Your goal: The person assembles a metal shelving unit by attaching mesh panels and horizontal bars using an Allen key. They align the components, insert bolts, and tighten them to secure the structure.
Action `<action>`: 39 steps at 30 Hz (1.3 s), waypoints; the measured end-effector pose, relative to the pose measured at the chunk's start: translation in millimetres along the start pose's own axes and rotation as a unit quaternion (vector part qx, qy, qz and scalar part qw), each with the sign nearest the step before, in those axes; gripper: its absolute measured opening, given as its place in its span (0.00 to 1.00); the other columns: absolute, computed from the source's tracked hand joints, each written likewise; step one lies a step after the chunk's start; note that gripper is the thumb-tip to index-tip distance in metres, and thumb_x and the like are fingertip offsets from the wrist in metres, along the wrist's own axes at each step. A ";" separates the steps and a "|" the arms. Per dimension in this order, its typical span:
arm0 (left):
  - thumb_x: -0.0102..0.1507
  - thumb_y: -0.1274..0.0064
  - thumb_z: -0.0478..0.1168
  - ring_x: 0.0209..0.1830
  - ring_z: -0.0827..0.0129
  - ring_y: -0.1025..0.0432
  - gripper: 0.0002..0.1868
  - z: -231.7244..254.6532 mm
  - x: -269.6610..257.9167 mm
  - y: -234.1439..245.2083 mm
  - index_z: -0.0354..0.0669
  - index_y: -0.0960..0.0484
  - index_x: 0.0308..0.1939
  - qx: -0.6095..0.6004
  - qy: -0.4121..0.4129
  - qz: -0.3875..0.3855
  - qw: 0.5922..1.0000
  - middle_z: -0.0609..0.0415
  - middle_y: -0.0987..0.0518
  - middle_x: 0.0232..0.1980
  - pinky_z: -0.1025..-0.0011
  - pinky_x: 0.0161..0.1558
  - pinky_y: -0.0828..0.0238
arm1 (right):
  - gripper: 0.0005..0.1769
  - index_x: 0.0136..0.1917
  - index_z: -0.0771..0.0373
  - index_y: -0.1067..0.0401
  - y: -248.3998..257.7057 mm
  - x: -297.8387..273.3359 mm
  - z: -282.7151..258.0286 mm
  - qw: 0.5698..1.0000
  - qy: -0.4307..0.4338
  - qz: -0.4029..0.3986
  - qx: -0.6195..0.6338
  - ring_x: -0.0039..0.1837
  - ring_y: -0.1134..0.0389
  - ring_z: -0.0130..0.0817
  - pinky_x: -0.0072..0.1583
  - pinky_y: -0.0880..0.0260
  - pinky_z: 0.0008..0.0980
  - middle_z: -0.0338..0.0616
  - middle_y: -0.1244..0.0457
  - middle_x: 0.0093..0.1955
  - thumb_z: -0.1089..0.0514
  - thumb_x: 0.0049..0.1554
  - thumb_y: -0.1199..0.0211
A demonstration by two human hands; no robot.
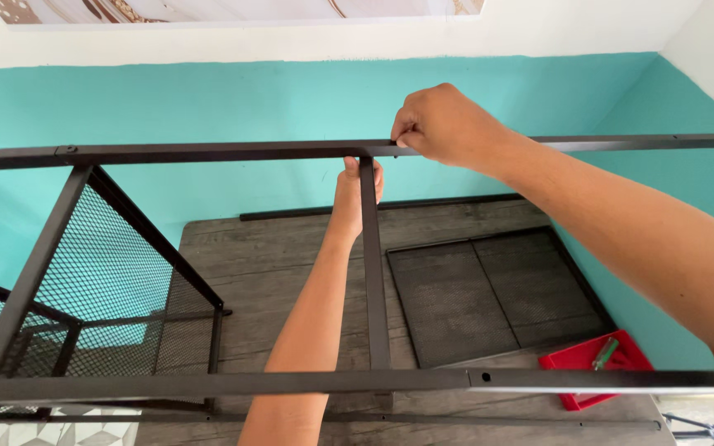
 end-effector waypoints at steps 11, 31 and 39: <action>0.57 0.75 0.86 0.19 0.78 0.47 0.44 9.2 -5.3 -1.3 0.48 0.33 0.27 0.071 -0.001 0.032 0.997 0.64 0.41 0.21 0.75 0.21 0.53 | 0.33 0.71 0.55 0.33 -21.4 -47.0 -9.1 0.964 0.195 0.124 -0.131 0.45 0.30 0.39 0.44 0.27 0.37 0.48 0.34 0.55 0.64 0.53 0.32; 0.65 0.71 0.77 0.22 0.81 0.41 0.41 -32.0 5.8 -30.6 0.44 0.21 0.36 0.042 0.011 0.021 0.999 0.66 0.34 0.24 0.77 0.25 0.46 | 0.25 0.68 0.60 0.31 -1.1 -40.0 -9.2 0.951 0.223 0.109 -0.182 0.50 0.28 0.39 0.39 0.28 0.37 0.41 0.32 0.59 0.65 0.57 0.40; 0.64 0.75 0.82 0.24 0.81 0.45 0.44 -15.4 0.8 -33.4 0.45 0.26 0.34 0.052 -0.012 -0.002 0.999 0.67 0.38 0.25 0.77 0.26 0.50 | 0.26 0.68 0.61 0.31 -4.6 -44.7 -10.8 0.950 0.231 0.111 -0.181 0.49 0.28 0.39 0.38 0.28 0.36 0.43 0.32 0.58 0.65 0.56 0.39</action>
Point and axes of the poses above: each hand's wrist, its own x-axis towards the middle knuckle, its own y-axis out of the back of the hand, z = x × y, the point moved 5 cm from there along x, towards the middle knuckle
